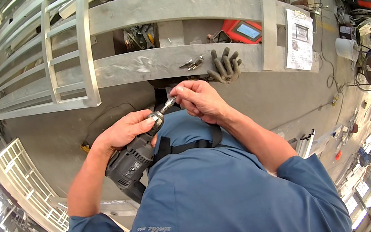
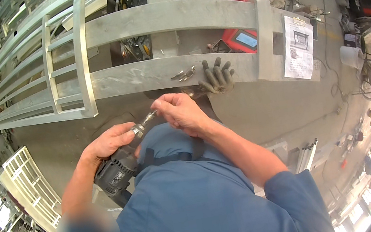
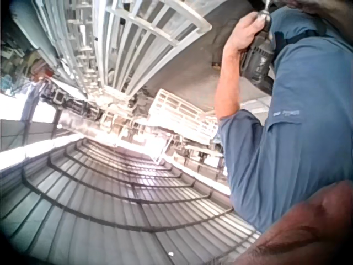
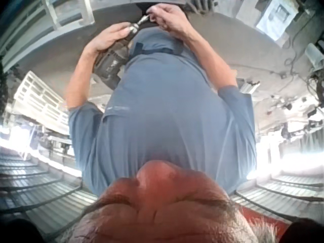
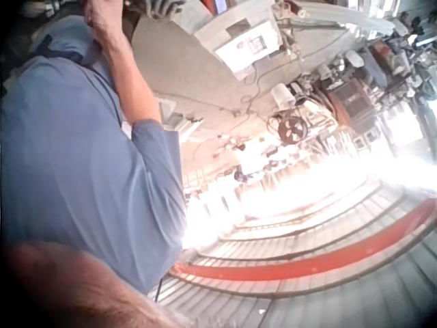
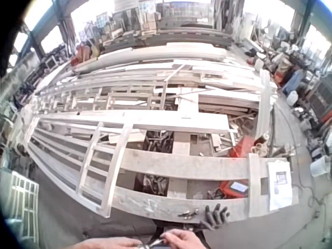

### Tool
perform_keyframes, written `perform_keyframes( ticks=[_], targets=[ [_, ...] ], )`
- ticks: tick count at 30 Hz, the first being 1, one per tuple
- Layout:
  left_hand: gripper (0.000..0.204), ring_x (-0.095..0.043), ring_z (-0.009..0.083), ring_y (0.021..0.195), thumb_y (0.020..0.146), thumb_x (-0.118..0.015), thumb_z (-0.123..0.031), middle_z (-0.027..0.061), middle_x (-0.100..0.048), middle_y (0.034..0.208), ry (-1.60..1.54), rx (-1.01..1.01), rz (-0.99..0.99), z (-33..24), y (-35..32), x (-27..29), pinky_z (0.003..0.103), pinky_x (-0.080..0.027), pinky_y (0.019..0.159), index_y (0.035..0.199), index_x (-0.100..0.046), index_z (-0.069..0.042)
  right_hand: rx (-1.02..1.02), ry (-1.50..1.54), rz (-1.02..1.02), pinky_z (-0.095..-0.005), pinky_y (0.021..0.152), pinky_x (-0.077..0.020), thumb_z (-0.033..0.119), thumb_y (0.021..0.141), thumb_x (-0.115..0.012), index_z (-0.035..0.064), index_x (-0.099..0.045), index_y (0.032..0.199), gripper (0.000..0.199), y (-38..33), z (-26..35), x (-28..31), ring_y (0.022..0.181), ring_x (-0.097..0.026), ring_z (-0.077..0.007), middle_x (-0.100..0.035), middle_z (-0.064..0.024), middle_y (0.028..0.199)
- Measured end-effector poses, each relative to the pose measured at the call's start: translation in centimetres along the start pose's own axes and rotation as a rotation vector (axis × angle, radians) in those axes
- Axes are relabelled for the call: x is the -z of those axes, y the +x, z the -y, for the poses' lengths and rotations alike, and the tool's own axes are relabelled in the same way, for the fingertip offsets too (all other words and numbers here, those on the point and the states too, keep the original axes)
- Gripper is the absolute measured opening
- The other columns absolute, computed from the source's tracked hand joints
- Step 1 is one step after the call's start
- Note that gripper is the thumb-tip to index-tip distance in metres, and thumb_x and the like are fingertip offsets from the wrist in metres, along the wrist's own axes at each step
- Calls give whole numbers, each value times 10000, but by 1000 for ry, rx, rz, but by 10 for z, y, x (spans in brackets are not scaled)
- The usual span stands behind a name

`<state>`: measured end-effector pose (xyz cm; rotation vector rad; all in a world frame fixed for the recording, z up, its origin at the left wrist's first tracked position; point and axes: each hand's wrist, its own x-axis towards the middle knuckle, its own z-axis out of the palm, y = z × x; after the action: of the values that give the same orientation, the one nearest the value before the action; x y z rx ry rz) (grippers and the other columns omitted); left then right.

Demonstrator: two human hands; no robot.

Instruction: The person picks up long metal bars and positions them into a frame structure. They then use a cordless drill to fasten screws into the frame, securing the bars in place. The person repeatedly retrieves screws and continues drilling to assemble the structure.

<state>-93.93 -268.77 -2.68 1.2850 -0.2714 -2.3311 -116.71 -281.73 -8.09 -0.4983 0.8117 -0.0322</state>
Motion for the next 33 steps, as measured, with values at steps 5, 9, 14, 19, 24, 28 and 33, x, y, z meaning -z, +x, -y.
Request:
perform_keyframes(
  ticks=[5,9,14,19,24,28,33],
  targets=[
    [418,-644,146,790,1004,-611,-405,84,-676,877,15,40,29,-2,11,-2,291,-533,705,1174,-568,-25,-13,68,-88,-208,432,-292,153,1005,-645,-2,-658,1126,197,-16,-7,8,505,-410,-33,-655,-56,886],
    [403,-642,150,796,1006,-609,-405,86,-676,874,20,75,51,-8,18,-5,296,-529,704,1168,-567,-38,17,109,-117,-208,421,-281,138,970,-689,-14,-652,1095,200,-20,-9,9,484,-387,-21,-617,-6,803],
    [396,-639,151,803,1007,-606,-408,83,-678,872,46,90,68,-6,26,-7,300,-522,711,1166,-569,-47,-9,83,-97,-210,422,-283,148,986,-671,14,-629,997,140,-20,-9,16,491,-386,-16,-574,26,742],
    [407,-631,140,814,1010,-598,-414,73,-682,879,82,113,51,-12,27,-11,294,-515,726,1175,-570,-43,31,-15,-121,-220,420,-289,163,1032,-603,31,-581,997,139,-18,-16,16,490,-389,-34,-590,-10,787],
    [434,-623,130,830,1016,-582,-410,60,-678,891,139,136,56,-13,30,-11,292,-510,741,1236,-558,-36,120,-62,-164,-217,445,-305,157,1049,-562,41,-544,1008,124,-20,-24,11,511,-394,-37,-572,-10,802],
    [459,-619,127,836,1014,-577,-401,55,-676,904,171,150,51,-16,30,-12,294,-511,747,1283,-543,-31,131,-55,-200,-217,456,-308,153,1051,-557,39,-537,999,127,-22,-25,9,523,-395,-39,-567,-18,806],
    [463,-616,128,843,1010,-580,-404,57,-677,909,193,138,69,-17,29,-12,291,-508,754,1280,-547,-29,136,6,-218,-219,451,-304,150,1049,-563,40,-536,994,126,-23,-28,8,517,-387,-40,-561,-23,805]
  ],
)
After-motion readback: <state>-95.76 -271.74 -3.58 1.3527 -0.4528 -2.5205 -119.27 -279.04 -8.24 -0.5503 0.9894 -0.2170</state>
